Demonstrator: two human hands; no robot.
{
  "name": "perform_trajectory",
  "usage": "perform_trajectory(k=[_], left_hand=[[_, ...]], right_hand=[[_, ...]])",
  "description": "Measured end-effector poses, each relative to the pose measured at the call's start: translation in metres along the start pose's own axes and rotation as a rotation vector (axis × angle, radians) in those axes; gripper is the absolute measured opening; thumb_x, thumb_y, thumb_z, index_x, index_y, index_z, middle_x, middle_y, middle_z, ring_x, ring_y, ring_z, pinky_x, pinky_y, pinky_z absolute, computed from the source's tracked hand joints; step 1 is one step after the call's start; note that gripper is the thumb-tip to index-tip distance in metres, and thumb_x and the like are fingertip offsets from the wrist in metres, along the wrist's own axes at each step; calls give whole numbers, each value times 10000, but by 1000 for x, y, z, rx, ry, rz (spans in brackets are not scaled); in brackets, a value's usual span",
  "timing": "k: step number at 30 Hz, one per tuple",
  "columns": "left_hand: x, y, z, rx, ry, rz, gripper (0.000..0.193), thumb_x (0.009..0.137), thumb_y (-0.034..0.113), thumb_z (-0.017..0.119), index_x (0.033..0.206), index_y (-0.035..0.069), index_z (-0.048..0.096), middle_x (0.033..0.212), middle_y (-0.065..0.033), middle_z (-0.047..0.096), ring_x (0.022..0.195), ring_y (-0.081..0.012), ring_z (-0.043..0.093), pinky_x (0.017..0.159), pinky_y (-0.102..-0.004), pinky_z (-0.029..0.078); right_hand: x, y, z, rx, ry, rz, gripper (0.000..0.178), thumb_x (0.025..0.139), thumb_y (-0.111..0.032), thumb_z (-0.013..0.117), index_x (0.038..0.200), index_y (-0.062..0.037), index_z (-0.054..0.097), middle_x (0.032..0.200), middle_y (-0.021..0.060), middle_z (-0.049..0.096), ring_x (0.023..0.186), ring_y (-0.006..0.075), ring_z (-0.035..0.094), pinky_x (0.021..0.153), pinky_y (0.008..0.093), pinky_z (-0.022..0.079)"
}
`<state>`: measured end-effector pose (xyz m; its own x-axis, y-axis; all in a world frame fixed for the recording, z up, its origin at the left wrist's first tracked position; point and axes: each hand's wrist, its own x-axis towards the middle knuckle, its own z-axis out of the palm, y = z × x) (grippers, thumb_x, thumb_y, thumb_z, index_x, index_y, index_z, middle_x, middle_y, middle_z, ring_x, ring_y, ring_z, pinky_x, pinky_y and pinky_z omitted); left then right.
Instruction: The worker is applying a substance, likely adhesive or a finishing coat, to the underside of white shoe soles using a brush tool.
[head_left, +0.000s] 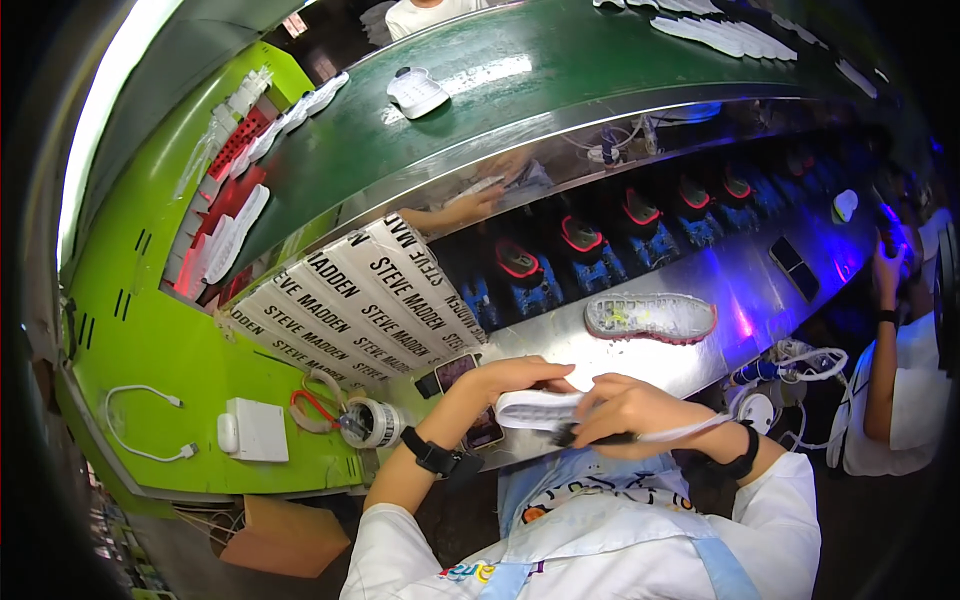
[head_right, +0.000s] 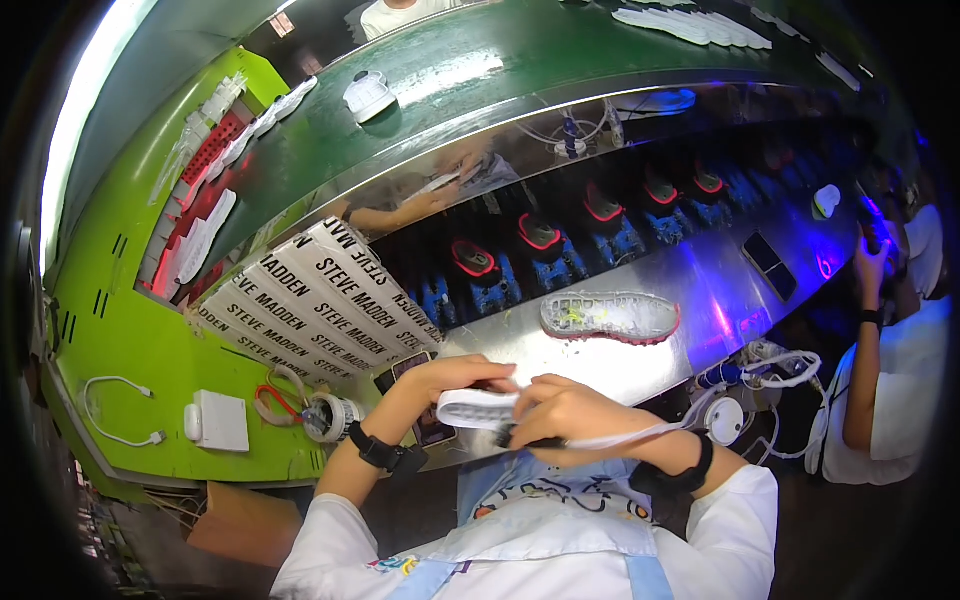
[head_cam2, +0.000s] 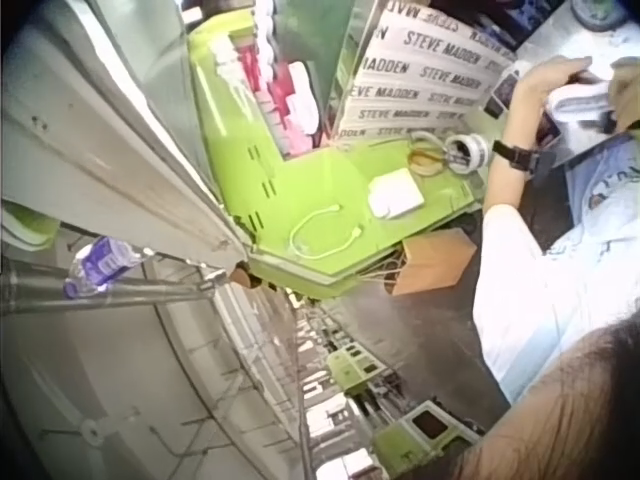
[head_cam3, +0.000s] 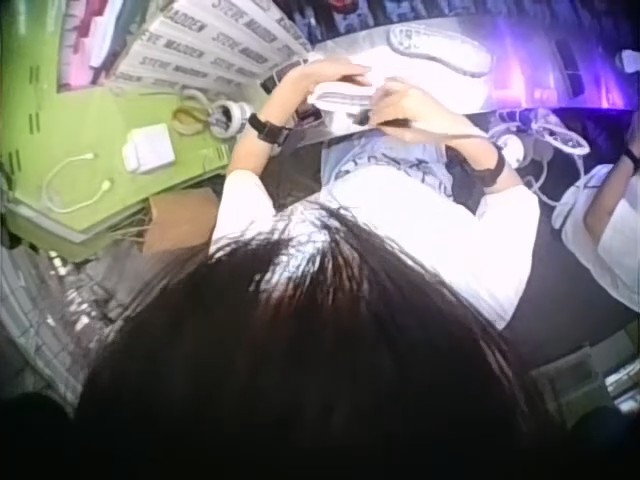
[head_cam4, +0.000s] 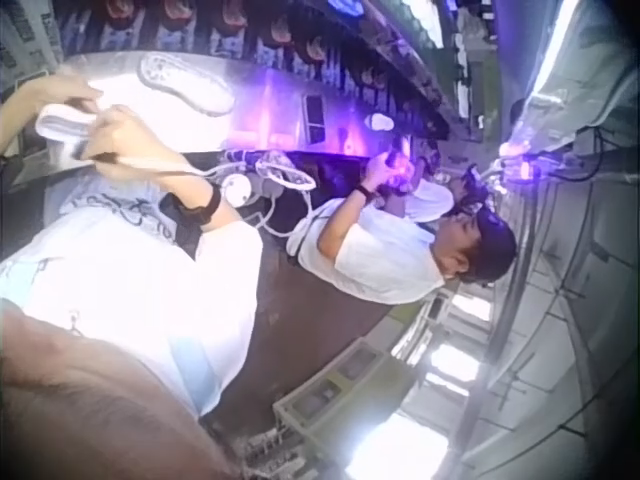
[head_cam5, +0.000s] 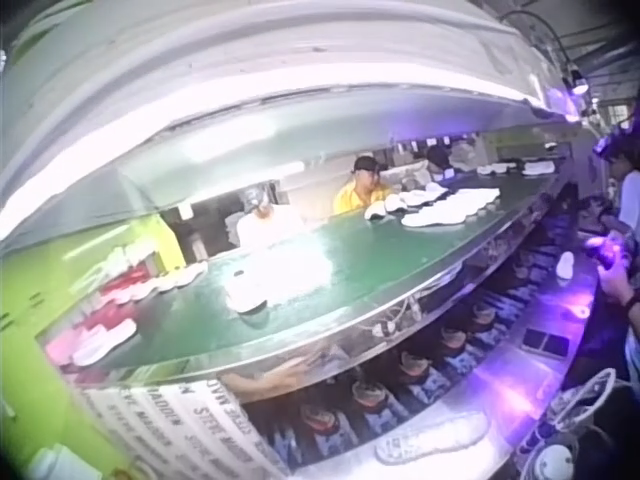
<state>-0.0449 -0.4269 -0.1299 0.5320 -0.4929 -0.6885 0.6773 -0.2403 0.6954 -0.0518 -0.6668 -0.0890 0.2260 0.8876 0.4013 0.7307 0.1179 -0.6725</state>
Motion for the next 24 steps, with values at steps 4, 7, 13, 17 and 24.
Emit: perform_trajectory(k=[4,7,13,17,24], left_hand=[[-2,-27,2,-1095,-582,469,519,930,409,383,1265,16,433,1266,-166,468,1178,-282,458,1003,-390,348],[23,-42,43,-1056,-170,1026,596,932,431,296,1427,104,240,1439,-170,296,1301,-353,325,1076,-490,250],[41,-47,64,-1330,-72,1018,613,892,410,366,1388,56,295,1397,-126,374,1178,-283,461,961,-452,403],[45,-58,49,-1429,-484,1078,654,863,431,440,1373,42,314,1349,-147,414,1130,-316,463,960,-456,397],[34,-45,35,-1164,-266,1052,711,839,431,508,1332,-45,320,1254,-170,458,1082,-298,458,935,-436,416]], right_hand=[[-8,5,-14,534,357,319,223,715,13,674,928,-47,699,995,112,638,953,177,592,821,280,470],[5,-1,12,505,549,460,235,740,-16,677,975,-21,679,954,92,656,940,138,590,823,261,461],[28,9,35,-127,689,173,197,710,-49,656,905,-33,676,832,133,664,772,241,648,724,316,489],[21,3,54,477,474,410,241,728,-68,663,963,-17,658,898,141,662,826,267,644,799,330,489],[17,-4,39,804,344,643,160,850,-147,602,911,-16,671,704,57,653,629,78,605,577,227,476]])
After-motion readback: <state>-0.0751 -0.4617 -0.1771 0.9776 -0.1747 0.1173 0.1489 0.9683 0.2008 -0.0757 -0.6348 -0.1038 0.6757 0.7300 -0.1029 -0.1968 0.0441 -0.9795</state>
